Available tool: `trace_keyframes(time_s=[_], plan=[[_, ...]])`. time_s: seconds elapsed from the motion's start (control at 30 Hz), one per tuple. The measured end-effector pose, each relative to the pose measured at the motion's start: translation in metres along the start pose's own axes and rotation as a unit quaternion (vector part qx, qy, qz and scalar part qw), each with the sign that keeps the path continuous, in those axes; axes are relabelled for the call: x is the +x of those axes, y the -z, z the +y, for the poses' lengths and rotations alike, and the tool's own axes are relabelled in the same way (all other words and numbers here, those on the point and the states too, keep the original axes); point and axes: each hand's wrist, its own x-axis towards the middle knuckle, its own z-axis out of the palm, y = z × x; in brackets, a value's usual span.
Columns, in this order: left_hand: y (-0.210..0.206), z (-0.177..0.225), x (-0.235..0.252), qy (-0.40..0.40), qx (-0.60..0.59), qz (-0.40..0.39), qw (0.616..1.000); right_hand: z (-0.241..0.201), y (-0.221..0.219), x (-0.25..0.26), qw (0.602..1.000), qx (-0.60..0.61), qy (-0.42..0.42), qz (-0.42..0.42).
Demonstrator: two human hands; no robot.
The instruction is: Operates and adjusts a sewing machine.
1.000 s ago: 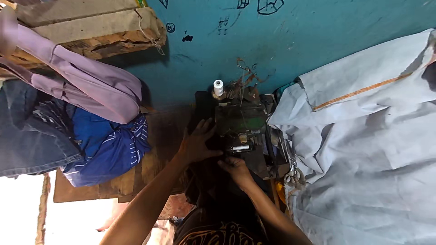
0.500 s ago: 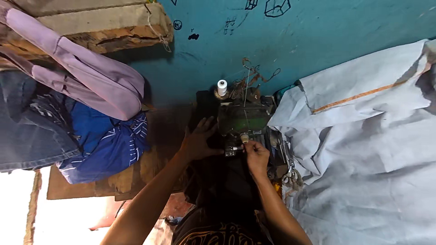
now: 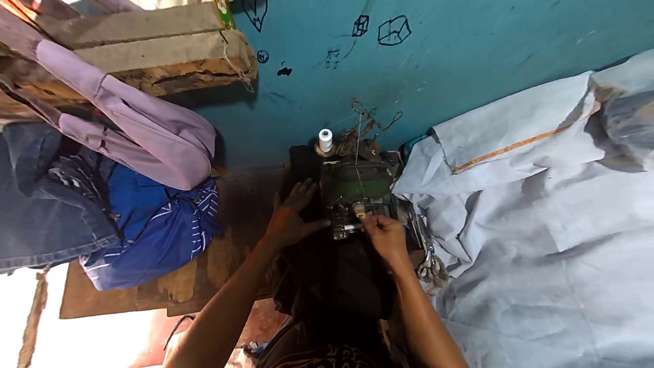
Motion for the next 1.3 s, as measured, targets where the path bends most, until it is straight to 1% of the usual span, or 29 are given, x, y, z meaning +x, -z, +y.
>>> trace_keyframes(time_s=[0.03,0.07,0.1,0.13,0.17,0.2,0.23,0.27,0.3,0.37,0.4,0.43,0.53,0.57,0.67,0.8,0.93,1.07,1.17,1.3], plan=[[0.0,0.002,-0.003,-0.024,-0.038,0.088,0.995,-0.003,0.01,0.001,0.999,-0.025,0.033,0.025],[0.002,0.008,-0.005,-0.047,-0.062,0.183,0.98,-0.004,0.019,0.003,0.995,-0.045,0.074,0.057],[0.005,0.015,-0.003,-0.073,-0.065,0.272,0.957,-0.007,0.03,0.006,0.991,-0.059,0.102,0.066],[0.012,0.023,0.002,-0.104,-0.06,0.338,0.933,-0.012,0.041,0.012,0.988,-0.076,0.125,0.051],[0.023,0.034,0.012,-0.142,-0.049,0.38,0.913,-0.02,0.053,0.021,0.985,-0.098,0.141,0.008],[0.038,0.049,0.025,-0.183,-0.031,0.391,0.901,-0.029,0.064,0.033,0.979,-0.12,0.158,-0.039],[0.053,0.065,0.039,-0.223,-0.005,0.378,0.899,-0.039,0.072,0.044,0.973,-0.133,0.178,-0.056],[0.069,0.082,0.054,-0.25,0.035,0.333,0.908,-0.05,0.078,0.054,0.969,-0.139,0.197,-0.06],[0.085,0.097,0.069,-0.267,0.082,0.265,0.923,-0.06,0.084,0.063,0.963,-0.149,0.213,-0.072],[0.106,0.115,0.097,-0.287,0.164,0.151,0.932,-0.08,0.095,0.079,0.946,-0.2,0.21,-0.147],[0.11,0.118,0.107,-0.296,0.191,0.126,0.927,-0.086,0.099,0.086,0.939,-0.218,0.2,-0.175],[0.112,0.118,0.115,-0.303,0.207,0.117,0.923,-0.09,0.101,0.093,0.94,-0.215,0.197,-0.175],[0.11,0.11,0.125,-0.315,0.213,0.134,0.915,-0.098,0.093,0.112,0.959,-0.165,0.215,-0.078],[0.109,0.108,0.125,-0.315,0.209,0.138,0.915,-0.1,0.088,0.118,0.961,-0.152,0.222,-0.064],[0.105,0.103,0.126,-0.322,0.195,0.167,0.911,-0.102,0.075,0.132,0.962,-0.093,0.248,-0.068],[0.103,0.097,0.124,-0.281,0.151,0.183,0.93,-0.104,0.065,0.137,0.959,-0.034,0.273,-0.066],[0.097,0.088,0.118,-0.244,0.092,0.214,0.941,-0.111,0.058,0.143,0.946,-0.038,0.317,-0.049],[0.089,0.084,0.114,-0.21,0.05,0.253,0.943,-0.12,0.053,0.148,0.942,-0.052,0.33,-0.038],[0.086,0.084,0.111,-0.188,0.029,0.267,0.945,-0.124,0.051,0.149,0.937,-0.05,0.342,-0.04],[0.082,0.08,0.113,-0.184,-0.013,0.278,0.943,-0.121,0.049,0.154,0.932,-0.04,0.359,-0.044]])
